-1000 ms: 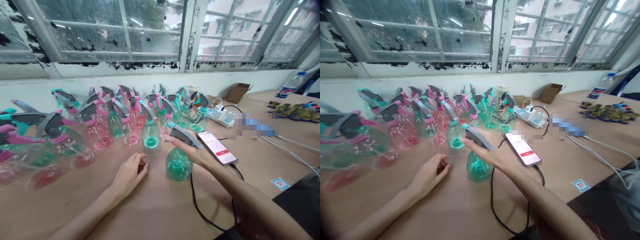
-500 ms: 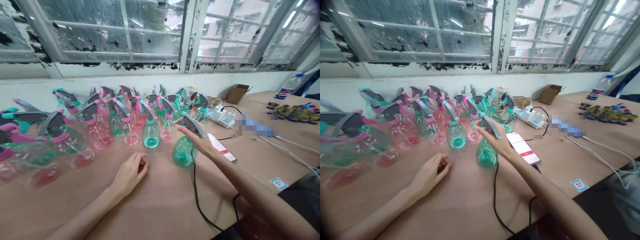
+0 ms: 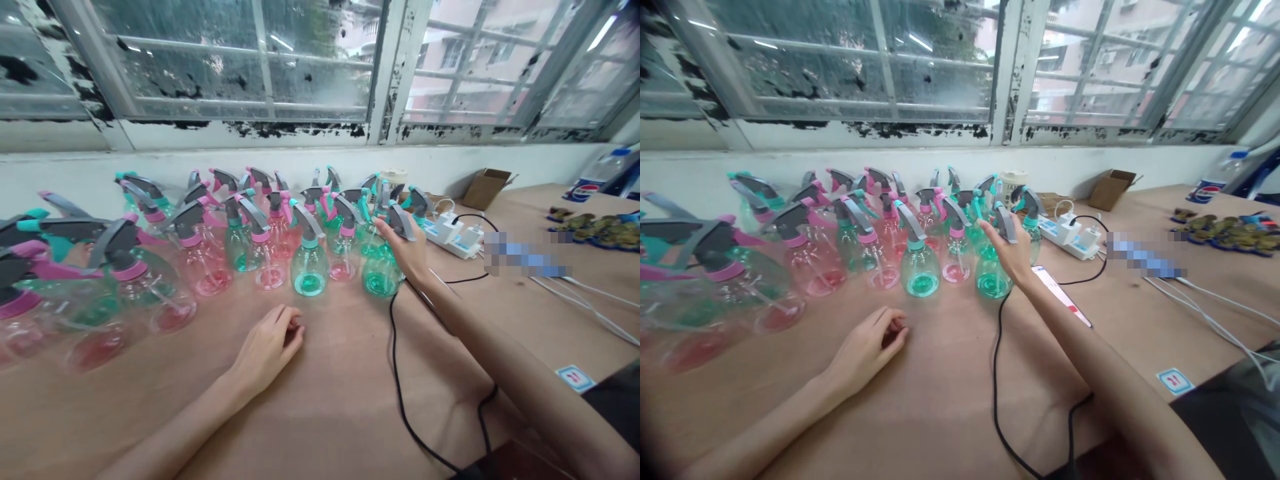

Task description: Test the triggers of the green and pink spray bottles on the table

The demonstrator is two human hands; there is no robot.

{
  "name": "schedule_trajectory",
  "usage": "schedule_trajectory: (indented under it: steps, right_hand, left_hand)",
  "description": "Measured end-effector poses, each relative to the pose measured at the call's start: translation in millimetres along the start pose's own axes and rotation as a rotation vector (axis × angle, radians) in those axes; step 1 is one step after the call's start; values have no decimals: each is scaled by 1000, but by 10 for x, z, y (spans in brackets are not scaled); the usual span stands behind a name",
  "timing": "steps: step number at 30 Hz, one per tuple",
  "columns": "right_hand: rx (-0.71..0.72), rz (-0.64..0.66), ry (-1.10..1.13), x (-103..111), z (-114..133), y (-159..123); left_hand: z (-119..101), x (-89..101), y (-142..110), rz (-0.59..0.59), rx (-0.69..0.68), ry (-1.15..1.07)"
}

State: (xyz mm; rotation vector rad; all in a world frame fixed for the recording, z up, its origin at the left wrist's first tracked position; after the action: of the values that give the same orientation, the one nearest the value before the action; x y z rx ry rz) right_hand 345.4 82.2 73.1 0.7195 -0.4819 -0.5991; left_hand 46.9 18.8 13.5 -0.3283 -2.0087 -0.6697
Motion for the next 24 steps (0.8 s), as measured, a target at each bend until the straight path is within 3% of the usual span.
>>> schedule_trajectory:
  steps: [11,16,18,21,24]
  right_hand:
    - [169,-211,3,-23,-6,17]
    - [248,-265,19,220,-17,11]
    - [219,-325,5,414,-91,69]
    - [49,-408,-98,720,-311,212]
    - [-122,-338,-167,884,-571,350]
  left_hand:
    - [-22,10,-3,-7,-19,15]
    - [-21,13,-3,1,-16,7]
    - [-22,20,-1,6,-12,4]
    - [-21,27,4,12,-3,7]
    - [-18,28,8,13,1,0]
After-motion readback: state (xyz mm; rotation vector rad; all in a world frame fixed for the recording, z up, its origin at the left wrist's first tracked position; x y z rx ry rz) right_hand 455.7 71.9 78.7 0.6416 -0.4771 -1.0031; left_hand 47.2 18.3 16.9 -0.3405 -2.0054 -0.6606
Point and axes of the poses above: each hand's wrist, its own y-axis towards the middle knuckle, its own x-axis out of the back of the hand, z = x × y, the point moved 3 cm from there along y, towards the middle knuckle, and after that the axes turned 6 degrees about x, right-handed, at the moved point
